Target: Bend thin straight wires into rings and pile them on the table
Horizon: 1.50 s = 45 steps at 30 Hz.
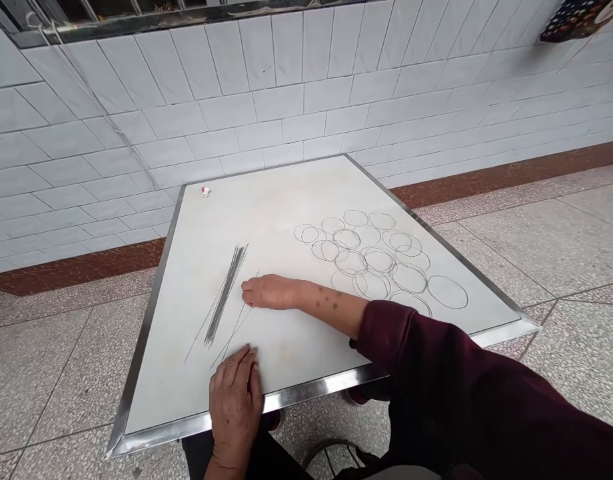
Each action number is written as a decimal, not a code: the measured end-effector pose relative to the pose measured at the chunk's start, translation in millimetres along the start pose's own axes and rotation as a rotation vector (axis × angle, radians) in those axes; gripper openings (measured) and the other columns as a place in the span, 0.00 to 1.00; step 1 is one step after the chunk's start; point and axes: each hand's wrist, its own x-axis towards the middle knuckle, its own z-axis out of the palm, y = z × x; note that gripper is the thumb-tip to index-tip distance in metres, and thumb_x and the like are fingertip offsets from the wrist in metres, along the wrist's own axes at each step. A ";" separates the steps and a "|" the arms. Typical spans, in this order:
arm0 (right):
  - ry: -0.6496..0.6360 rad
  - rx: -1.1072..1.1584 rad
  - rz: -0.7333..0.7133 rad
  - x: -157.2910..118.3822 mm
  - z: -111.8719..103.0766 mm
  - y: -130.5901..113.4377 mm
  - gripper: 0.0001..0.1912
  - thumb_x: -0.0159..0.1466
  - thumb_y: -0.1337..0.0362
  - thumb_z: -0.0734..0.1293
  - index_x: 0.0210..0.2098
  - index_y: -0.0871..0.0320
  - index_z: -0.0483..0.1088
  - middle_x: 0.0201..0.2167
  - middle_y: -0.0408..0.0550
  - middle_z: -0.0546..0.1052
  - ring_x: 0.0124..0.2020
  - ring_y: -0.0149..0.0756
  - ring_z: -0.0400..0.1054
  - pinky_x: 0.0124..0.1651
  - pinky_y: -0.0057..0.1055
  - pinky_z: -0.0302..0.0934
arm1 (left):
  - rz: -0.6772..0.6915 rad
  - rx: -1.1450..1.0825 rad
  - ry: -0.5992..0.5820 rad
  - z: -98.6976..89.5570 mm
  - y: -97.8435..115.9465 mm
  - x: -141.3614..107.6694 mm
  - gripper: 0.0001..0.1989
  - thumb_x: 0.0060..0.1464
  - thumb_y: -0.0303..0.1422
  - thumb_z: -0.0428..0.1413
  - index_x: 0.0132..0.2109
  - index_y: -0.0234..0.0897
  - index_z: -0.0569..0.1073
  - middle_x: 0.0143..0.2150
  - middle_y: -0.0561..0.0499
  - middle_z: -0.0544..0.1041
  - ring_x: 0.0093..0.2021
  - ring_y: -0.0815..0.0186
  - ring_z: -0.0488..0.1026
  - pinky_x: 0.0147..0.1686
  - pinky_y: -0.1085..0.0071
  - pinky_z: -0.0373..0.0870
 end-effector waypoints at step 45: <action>0.862 1.576 0.461 -130.7 15.4 -182.1 0.15 0.55 0.55 0.77 0.30 0.58 0.73 0.28 0.39 0.72 0.30 0.28 0.62 0.38 0.28 0.58 | -0.640 -1.299 0.094 3.3 129.2 -1.2 0.23 0.62 0.47 0.53 0.61 0.46 0.73 0.67 0.44 0.69 0.67 0.54 0.63 0.65 0.56 0.59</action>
